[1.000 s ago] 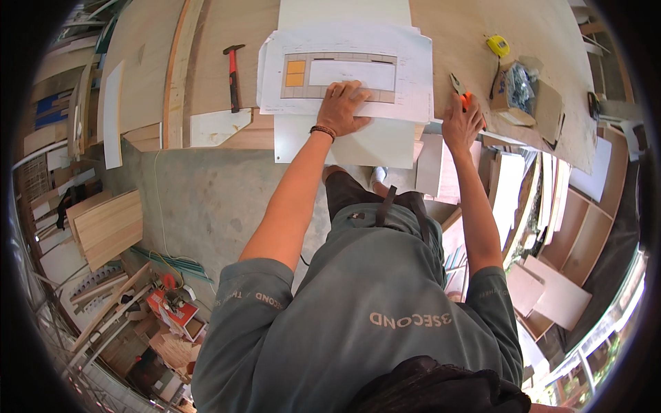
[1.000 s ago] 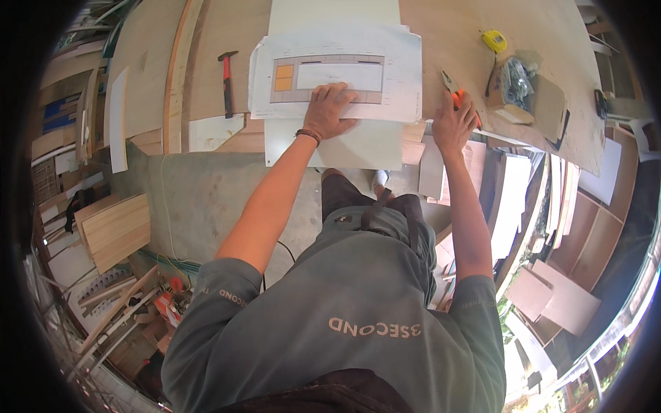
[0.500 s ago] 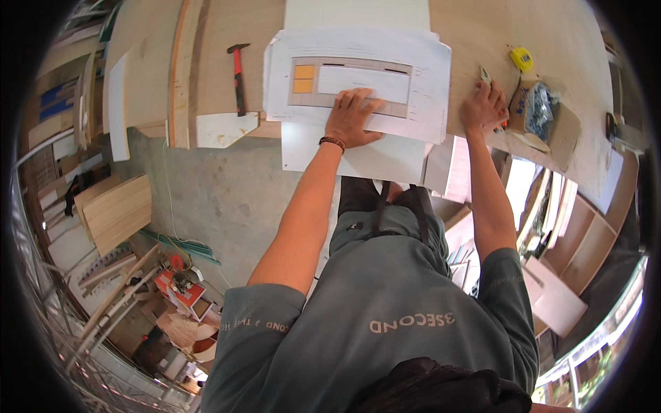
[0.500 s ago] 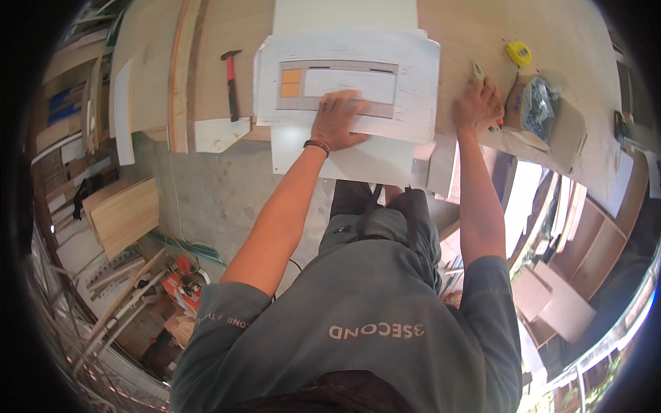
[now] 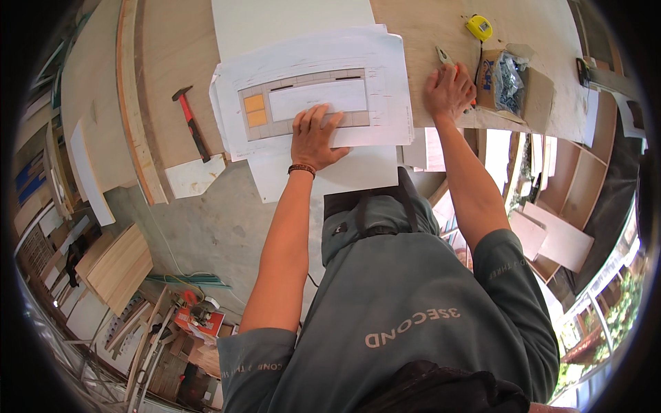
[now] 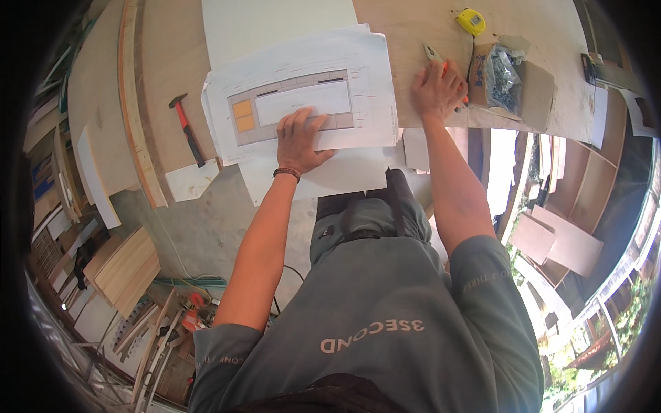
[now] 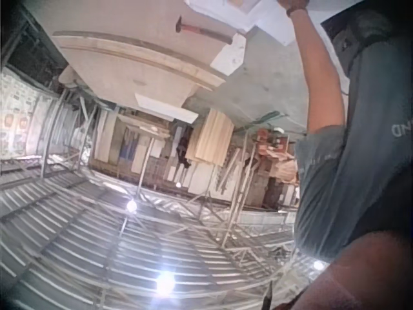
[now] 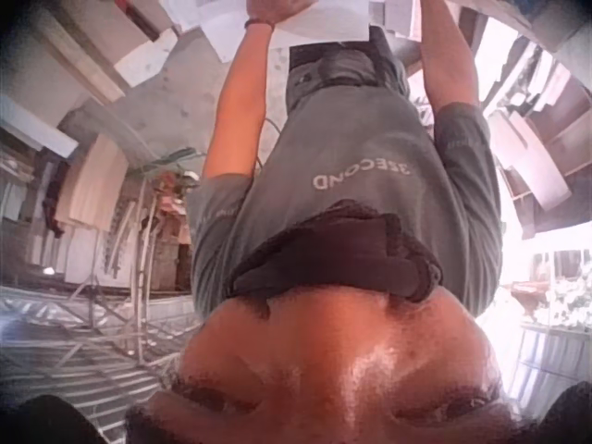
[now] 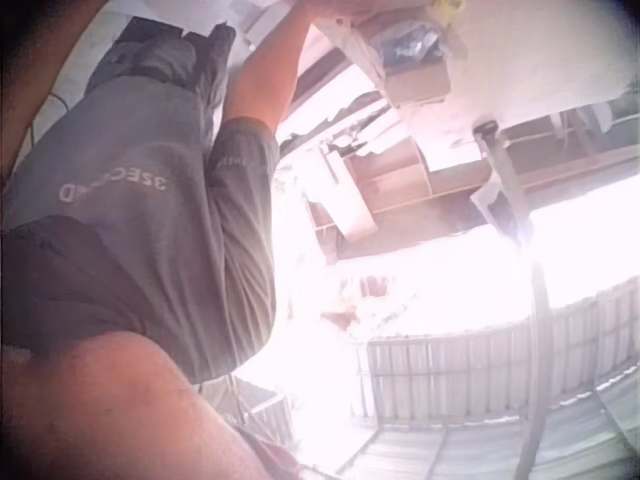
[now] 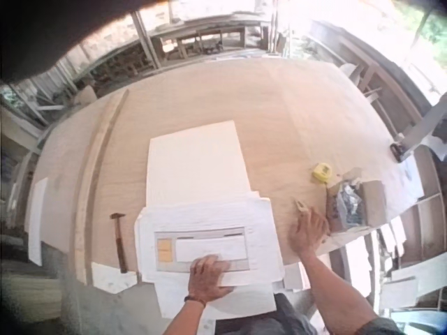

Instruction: The person handles white boards on a workbench and then reads through several pages of a technical drawing or blueprint, pointing at specific details on the diagrams.

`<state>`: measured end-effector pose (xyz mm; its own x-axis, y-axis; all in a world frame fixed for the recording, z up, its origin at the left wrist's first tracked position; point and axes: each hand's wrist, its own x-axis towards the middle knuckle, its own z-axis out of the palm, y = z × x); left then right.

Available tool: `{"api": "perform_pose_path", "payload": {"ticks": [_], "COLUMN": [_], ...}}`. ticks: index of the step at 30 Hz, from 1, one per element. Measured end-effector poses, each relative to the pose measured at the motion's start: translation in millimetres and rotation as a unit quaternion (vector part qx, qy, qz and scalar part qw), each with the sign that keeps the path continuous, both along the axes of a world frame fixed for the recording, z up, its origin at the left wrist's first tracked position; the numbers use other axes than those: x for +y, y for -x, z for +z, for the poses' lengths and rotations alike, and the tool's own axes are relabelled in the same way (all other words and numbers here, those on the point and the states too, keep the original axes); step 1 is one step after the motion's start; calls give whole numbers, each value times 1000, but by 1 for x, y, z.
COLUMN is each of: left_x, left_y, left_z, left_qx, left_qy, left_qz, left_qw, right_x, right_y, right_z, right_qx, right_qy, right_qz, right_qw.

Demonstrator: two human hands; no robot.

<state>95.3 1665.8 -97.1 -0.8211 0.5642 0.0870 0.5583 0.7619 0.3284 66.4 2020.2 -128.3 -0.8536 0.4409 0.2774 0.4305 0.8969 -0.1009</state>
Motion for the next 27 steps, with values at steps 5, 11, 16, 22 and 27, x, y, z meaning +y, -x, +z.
{"api": "perform_pose_path", "payload": {"ticks": [5, 11, 16, 22, 27], "left_x": [-2, -3, -3, -3, -6], "left_y": [0, -2, 1, 3, 0], "left_z": [-5, -6, -6, -7, -4], "left_qx": [2, 0, 2, 11, 1], "left_qy": [11, 4, 0, 22, 5], "left_qz": [0, 2, 1, 6, 6], "left_qw": [1000, 1000, 1000, 1000, 1000], "right_x": [0, -2, -3, 0, -3], "right_y": [0, 1, 4, 2, 4], "right_z": [-1, 0, -1, -2, -1], "right_qx": [-15, -2, -6, -8, -16], "right_qy": [0, -9, -11, 5, 12], "right_qz": [0, -4, -8, -4, -1], "right_qw": [1000, 1000, 1000, 1000, 1000]}}
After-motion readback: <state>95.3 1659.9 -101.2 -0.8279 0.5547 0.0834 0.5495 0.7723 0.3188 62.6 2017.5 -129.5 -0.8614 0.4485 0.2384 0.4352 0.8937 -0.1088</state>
